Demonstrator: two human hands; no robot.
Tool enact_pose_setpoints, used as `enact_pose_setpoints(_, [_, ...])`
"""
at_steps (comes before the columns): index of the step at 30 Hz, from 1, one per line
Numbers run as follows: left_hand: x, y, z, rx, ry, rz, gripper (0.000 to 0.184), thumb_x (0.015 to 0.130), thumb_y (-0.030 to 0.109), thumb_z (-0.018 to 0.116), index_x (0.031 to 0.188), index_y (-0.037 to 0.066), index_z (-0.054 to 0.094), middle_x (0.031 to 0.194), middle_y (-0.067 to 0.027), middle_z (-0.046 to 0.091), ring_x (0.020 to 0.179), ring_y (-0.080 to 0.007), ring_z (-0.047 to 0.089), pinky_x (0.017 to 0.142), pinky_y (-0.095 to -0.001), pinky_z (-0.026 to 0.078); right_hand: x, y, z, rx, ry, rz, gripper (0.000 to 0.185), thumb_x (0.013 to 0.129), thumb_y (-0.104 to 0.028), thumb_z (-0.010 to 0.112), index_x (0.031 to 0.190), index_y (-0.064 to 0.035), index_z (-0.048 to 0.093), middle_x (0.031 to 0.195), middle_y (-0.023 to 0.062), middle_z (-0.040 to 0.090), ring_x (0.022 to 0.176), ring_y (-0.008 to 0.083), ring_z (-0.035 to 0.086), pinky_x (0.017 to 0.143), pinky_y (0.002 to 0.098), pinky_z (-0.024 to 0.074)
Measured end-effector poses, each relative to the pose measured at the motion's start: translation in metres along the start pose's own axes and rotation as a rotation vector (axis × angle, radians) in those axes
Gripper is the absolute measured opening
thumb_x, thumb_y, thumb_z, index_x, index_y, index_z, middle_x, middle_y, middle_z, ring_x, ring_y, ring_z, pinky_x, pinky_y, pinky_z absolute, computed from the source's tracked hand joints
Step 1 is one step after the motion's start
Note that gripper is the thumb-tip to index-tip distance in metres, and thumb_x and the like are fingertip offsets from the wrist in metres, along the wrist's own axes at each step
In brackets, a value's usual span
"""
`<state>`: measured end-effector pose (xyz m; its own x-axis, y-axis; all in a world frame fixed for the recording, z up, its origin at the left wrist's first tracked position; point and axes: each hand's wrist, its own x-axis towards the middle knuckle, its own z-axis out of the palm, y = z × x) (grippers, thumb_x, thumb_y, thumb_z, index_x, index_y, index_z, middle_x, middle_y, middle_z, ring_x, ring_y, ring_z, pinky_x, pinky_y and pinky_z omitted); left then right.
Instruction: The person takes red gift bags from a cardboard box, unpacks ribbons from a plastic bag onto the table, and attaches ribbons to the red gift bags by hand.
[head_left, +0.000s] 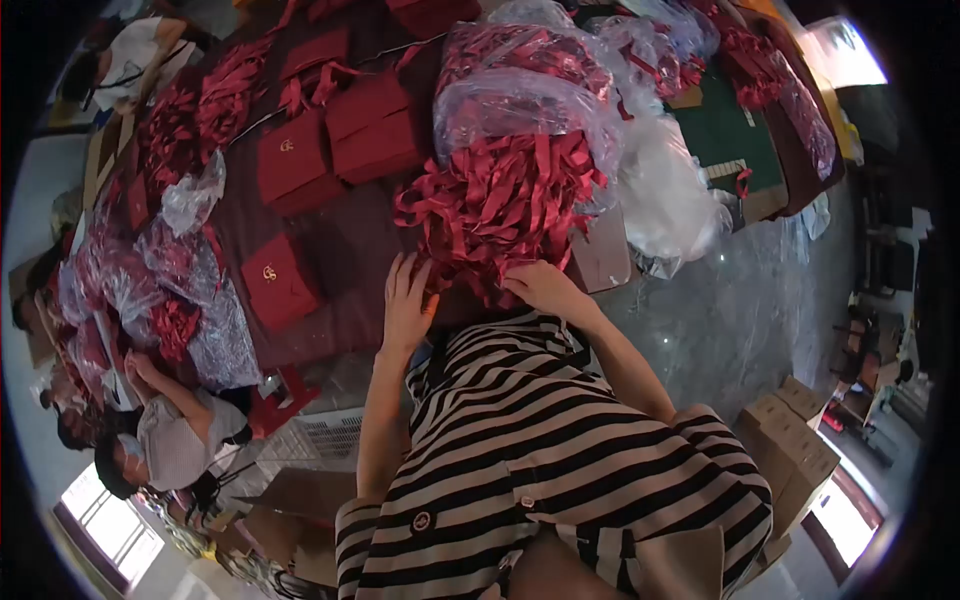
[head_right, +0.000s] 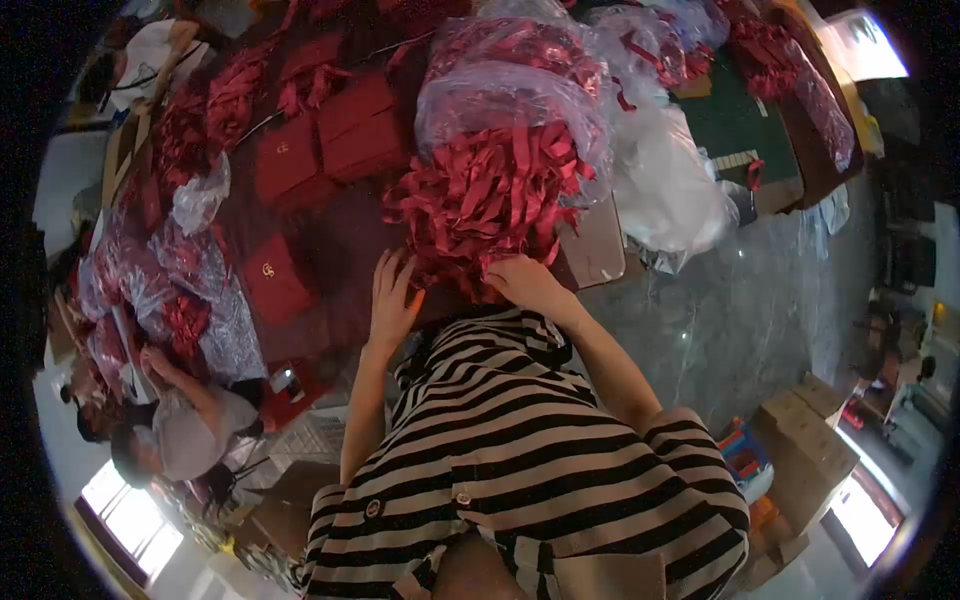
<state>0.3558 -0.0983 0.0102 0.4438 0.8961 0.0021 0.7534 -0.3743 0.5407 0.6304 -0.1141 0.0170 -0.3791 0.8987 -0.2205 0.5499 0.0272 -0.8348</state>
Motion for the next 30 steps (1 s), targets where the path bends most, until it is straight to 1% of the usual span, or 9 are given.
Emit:
enact_pose_setpoints(6, [-0.022, 0.005, -0.003, -0.199, 0.087, -0.166, 0.038, 0.084, 0.004, 0.064, 0.122, 0.005, 0.058, 0.129, -0.0122, 0.051, 0.125, -0.0330, 0.045, 0.104, -0.0403, 0.038, 0.034, -0.031, -0.026, 0.331, -0.020, -0.018, 0.018, 0.090, -0.015, 0.058, 0.095, 0.0013, 0.064, 0.078, 0.0174, 0.061, 0.067, 0.0329, 0.059, 0.063, 0.0358, 0.0470])
enact_pose_setpoints(8, [-0.021, 0.004, -0.009, -0.340, 0.126, -0.172, 0.037, 0.079, -0.001, 0.065, 0.116, 0.004, 0.060, 0.124, -0.0124, 0.055, 0.120, -0.0328, 0.049, 0.100, -0.0397, 0.042, 0.036, -0.026, -0.025, 0.027, 0.106, -0.188, 0.017, 0.090, -0.014, 0.059, 0.094, 0.0028, 0.062, 0.079, 0.0174, 0.061, 0.070, 0.0321, 0.060, 0.065, 0.0356, 0.0468])
enact_pose_setpoints(12, [-0.020, -0.009, -0.063, -0.291, 0.327, -0.239, 0.030, 0.082, -0.001, 0.063, 0.111, 0.005, 0.064, 0.116, -0.0125, 0.060, 0.112, -0.0306, 0.055, 0.095, -0.0362, 0.045, 0.026, -0.056, -0.032, 0.002, 0.082, -0.034, 0.016, 0.089, -0.011, 0.058, 0.098, 0.0020, 0.062, 0.086, 0.0198, 0.063, 0.077, 0.0360, 0.062, 0.068, 0.0394, 0.0482])
enact_pose_setpoints(19, [-0.050, -0.184, -0.157, -0.190, 0.770, -0.488, 0.033, 0.090, 0.007, 0.059, 0.123, 0.000, 0.056, 0.115, -0.0142, 0.061, 0.112, -0.0286, 0.055, 0.097, -0.0371, 0.042, 0.043, -0.130, 0.022, 0.329, 0.307, 0.130, 0.026, 0.098, -0.010, 0.050, 0.116, 0.0084, 0.053, 0.086, 0.0090, 0.069, 0.078, 0.0133, 0.066, 0.071, 0.0270, 0.0509])
enact_pose_setpoints(20, [-0.055, -0.234, -0.152, -0.301, 0.781, -0.512, 0.045, 0.092, 0.018, 0.061, 0.132, 0.001, 0.049, 0.114, -0.0172, 0.061, 0.108, -0.0287, 0.057, 0.094, -0.0360, 0.043, 0.055, -0.139, 0.040, 0.533, 0.370, 0.109, 0.025, 0.098, -0.010, 0.049, 0.117, 0.0067, 0.053, 0.090, 0.0094, 0.068, 0.076, 0.0133, 0.065, 0.070, 0.0266, 0.0508])
enact_pose_setpoints(22, [-0.050, -0.251, -0.175, -0.374, 0.585, -0.589, 0.053, 0.092, 0.027, 0.061, 0.135, 0.001, 0.045, 0.115, -0.0194, 0.061, 0.107, -0.0299, 0.058, 0.094, -0.0360, 0.044, 0.081, -0.164, 0.068, 0.784, 0.389, 0.124, 0.022, 0.099, -0.010, 0.046, 0.117, 0.0006, 0.053, 0.104, 0.0098, 0.065, 0.077, 0.0103, 0.064, 0.071, 0.0237, 0.0514])
enact_pose_setpoints(25, [-0.044, -0.297, -0.160, -0.369, 0.219, -0.677, 0.079, 0.087, 0.052, 0.060, 0.139, -0.003, 0.039, 0.125, -0.0274, 0.055, 0.118, -0.0368, 0.052, 0.099, -0.0396, 0.040, 0.139, -0.169, 0.127, 0.737, 0.425, 0.037, 0.023, 0.099, -0.013, 0.047, 0.119, -0.0020, 0.053, 0.090, 0.0063, 0.065, 0.062, 0.0074, 0.057, 0.059, 0.0219, 0.0482])
enact_pose_setpoints(27, [-0.041, -0.298, -0.148, -0.270, 0.149, -0.609, 0.086, 0.083, 0.057, 0.062, 0.141, -0.001, 0.035, 0.124, -0.0336, 0.052, 0.117, -0.0451, 0.051, 0.099, -0.0449, 0.041, 0.175, -0.154, 0.171, 0.584, 0.361, 0.226, 0.034, 0.099, -0.024, 0.050, 0.126, -0.0029, 0.052, 0.107, 0.0073, 0.064, 0.065, 0.0087, 0.055, 0.063, 0.0256, 0.0482])
enact_pose_setpoints(30, [-0.040, -0.286, -0.142, -0.303, 0.151, -0.632, 0.086, 0.083, 0.057, 0.061, 0.139, -0.003, 0.037, 0.128, -0.0339, 0.046, 0.119, -0.0485, 0.046, 0.100, -0.0469, 0.040, 0.212, -0.148, 0.217, 0.549, 0.266, 0.477, 0.071, 0.089, -0.050, 0.058, 0.137, 0.0004, 0.044, 0.126, 0.0170, 0.057, 0.100, 0.0236, 0.059, 0.085, 0.0333, 0.0479])
